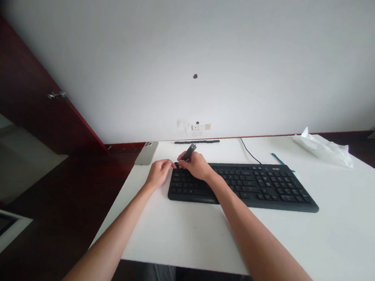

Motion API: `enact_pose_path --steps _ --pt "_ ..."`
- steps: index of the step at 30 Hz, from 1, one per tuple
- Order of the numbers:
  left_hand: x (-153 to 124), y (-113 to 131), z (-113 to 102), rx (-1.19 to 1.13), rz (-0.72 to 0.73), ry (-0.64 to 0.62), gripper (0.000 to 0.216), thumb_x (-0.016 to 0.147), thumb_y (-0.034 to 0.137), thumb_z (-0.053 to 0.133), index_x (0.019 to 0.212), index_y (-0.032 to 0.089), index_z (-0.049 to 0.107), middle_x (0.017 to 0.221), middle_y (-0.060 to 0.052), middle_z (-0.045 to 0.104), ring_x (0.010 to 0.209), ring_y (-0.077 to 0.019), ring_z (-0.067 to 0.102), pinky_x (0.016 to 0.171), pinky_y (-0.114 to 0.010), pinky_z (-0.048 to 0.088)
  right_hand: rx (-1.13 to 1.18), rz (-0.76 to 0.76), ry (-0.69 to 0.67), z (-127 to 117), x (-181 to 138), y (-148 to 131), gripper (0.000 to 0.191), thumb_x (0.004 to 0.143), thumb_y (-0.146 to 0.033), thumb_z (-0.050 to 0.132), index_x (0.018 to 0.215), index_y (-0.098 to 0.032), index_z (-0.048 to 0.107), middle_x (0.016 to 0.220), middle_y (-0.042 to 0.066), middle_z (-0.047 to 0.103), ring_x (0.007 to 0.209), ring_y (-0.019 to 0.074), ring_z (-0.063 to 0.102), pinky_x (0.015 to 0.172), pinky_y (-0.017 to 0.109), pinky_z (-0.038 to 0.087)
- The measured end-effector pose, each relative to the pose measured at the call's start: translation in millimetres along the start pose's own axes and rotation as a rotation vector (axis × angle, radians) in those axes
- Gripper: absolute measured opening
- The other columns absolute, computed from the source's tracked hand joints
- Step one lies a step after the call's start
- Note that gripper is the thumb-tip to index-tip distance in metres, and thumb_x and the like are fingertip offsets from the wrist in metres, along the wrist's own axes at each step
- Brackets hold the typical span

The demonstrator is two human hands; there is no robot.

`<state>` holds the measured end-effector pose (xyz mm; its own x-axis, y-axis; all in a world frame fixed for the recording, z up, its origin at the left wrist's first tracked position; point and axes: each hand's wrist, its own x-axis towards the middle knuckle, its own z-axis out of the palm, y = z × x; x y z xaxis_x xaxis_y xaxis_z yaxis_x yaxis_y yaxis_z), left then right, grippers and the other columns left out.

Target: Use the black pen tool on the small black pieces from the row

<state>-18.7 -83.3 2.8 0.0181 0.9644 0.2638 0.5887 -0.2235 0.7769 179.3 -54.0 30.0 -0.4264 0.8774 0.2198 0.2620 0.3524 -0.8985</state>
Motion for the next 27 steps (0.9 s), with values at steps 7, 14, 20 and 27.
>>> enact_pose_path --steps 7,14,20,27 --pt "0 1 -1 -0.006 -0.012 0.021 0.034 0.091 0.029 0.048 0.063 0.018 0.066 0.065 0.000 0.065 0.063 -0.0151 0.055 0.064 -0.025 0.036 -0.079 -0.083 0.007 6 0 0 0.013 0.086 -0.023 0.061 0.093 -0.020 0.072 0.079 0.001 0.072 0.073 0.0173 0.064 0.070 0.028 0.049" --pt "3 -4 2 -0.038 0.039 0.055 0.019 0.088 0.025 0.053 0.085 0.019 0.071 0.072 0.000 0.065 0.065 -0.0141 0.054 0.064 -0.025 0.039 -0.143 -0.143 -0.001 10 -1 2 0.022 0.093 -0.034 0.061 0.101 -0.019 0.074 0.087 0.003 0.074 0.076 0.0188 0.063 0.074 0.030 0.049" --pt "3 -8 1 -0.034 0.107 -0.062 0.009 0.084 0.025 0.063 0.086 0.019 0.071 0.086 -0.002 0.066 0.071 -0.0133 0.054 0.068 -0.025 0.044 -0.189 -0.166 -0.054 11 -7 -9 0.035 0.099 -0.045 0.053 0.099 -0.018 0.075 0.077 0.002 0.069 0.069 0.0175 0.059 0.069 0.028 0.046" --pt "2 -4 -1 -0.013 0.168 -0.115 0.010 0.086 0.031 0.072 0.085 0.021 0.075 0.089 -0.002 0.065 0.071 -0.0130 0.055 0.067 -0.025 0.044 -0.173 -0.126 0.042 16 -9 -14 0.044 0.101 -0.053 0.049 0.081 -0.019 0.068 0.070 0.000 0.063 0.067 0.0150 0.052 0.065 0.027 0.042"
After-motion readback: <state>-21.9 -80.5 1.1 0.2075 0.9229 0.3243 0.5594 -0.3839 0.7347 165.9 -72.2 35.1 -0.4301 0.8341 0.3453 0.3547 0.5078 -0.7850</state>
